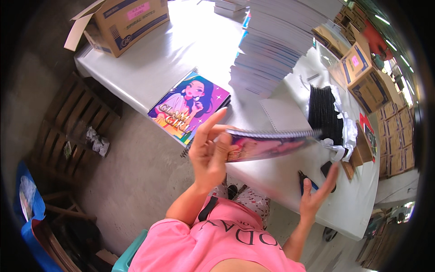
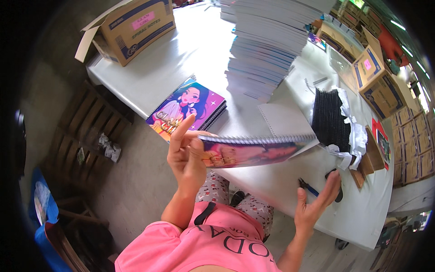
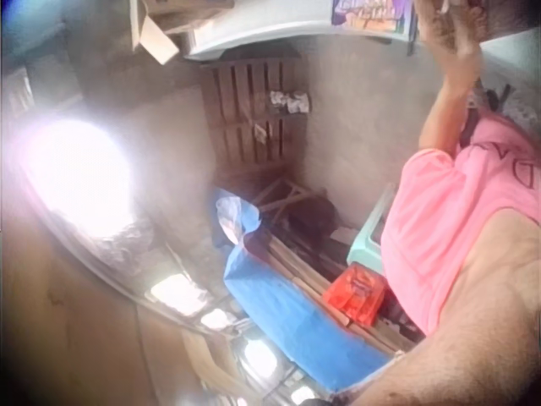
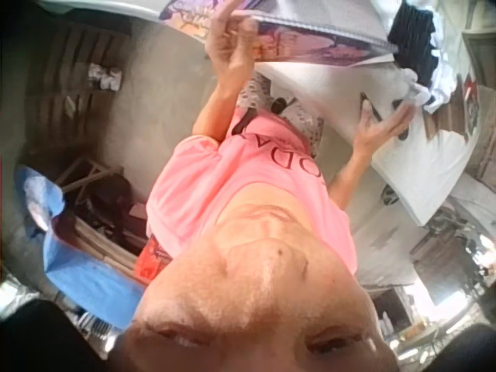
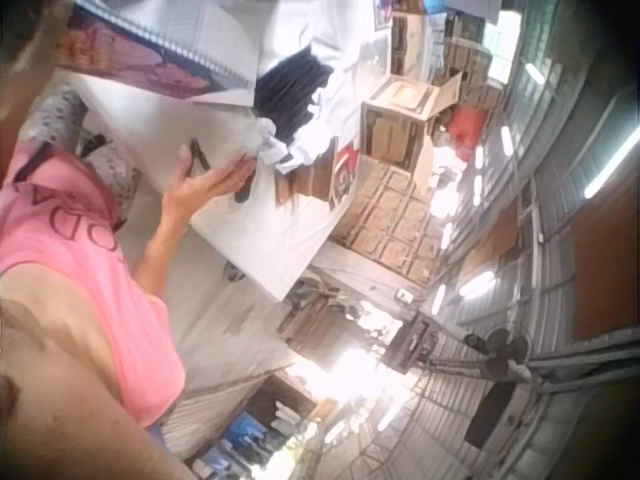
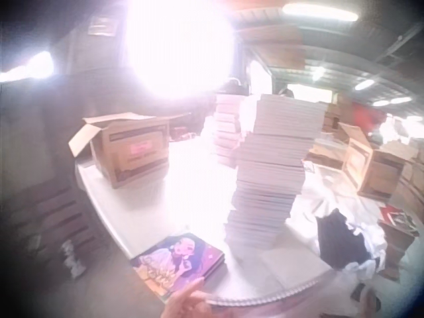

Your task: The person assembles spiral-bound notebooks by inserting metal coils into pre-punched holes, using a black rubber mallet to tap the coils into place and pliers to trim excess coil ends. Finished notebooks are stacked on the table.

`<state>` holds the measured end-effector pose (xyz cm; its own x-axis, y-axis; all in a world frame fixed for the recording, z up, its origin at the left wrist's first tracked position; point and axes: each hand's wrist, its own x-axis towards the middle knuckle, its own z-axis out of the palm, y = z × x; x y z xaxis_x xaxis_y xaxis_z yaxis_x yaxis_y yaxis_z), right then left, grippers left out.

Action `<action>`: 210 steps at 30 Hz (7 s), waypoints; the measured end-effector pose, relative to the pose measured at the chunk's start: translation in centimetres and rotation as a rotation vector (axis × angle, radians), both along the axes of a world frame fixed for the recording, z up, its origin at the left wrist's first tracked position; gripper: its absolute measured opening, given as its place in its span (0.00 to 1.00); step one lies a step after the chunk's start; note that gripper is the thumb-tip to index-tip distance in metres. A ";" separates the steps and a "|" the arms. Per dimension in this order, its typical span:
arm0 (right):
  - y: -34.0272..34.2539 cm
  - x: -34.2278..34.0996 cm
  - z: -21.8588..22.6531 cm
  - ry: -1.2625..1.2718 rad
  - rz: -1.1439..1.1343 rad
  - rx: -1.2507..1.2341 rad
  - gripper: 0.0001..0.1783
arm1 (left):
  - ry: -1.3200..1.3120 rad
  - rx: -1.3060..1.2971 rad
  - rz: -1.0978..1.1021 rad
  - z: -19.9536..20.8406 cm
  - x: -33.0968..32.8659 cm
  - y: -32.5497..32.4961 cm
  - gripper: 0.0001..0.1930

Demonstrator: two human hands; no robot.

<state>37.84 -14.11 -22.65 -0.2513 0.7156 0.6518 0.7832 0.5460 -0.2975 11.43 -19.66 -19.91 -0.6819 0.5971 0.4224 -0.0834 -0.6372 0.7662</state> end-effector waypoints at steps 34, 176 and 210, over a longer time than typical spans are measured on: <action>10.6 -27.5 -2.2 0.118 0.348 -0.974 0.37 | -0.244 -0.465 0.629 -9.7 -18.1 2.5 0.13; 8.1 -3.5 -6.3 0.435 0.559 -0.904 0.17 | 1.131 -0.221 0.430 -1.5 4.7 7.1 0.34; 8.9 4.2 6.3 0.150 0.364 -0.740 0.14 | 1.113 -0.215 0.315 -5.9 10.6 9.2 0.26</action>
<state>42.01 -5.20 -16.37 -0.4979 0.8625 0.0908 0.5192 0.3802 -0.7654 22.04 -10.44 -25.86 -0.1306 0.6000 0.7893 0.8377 -0.3590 0.4115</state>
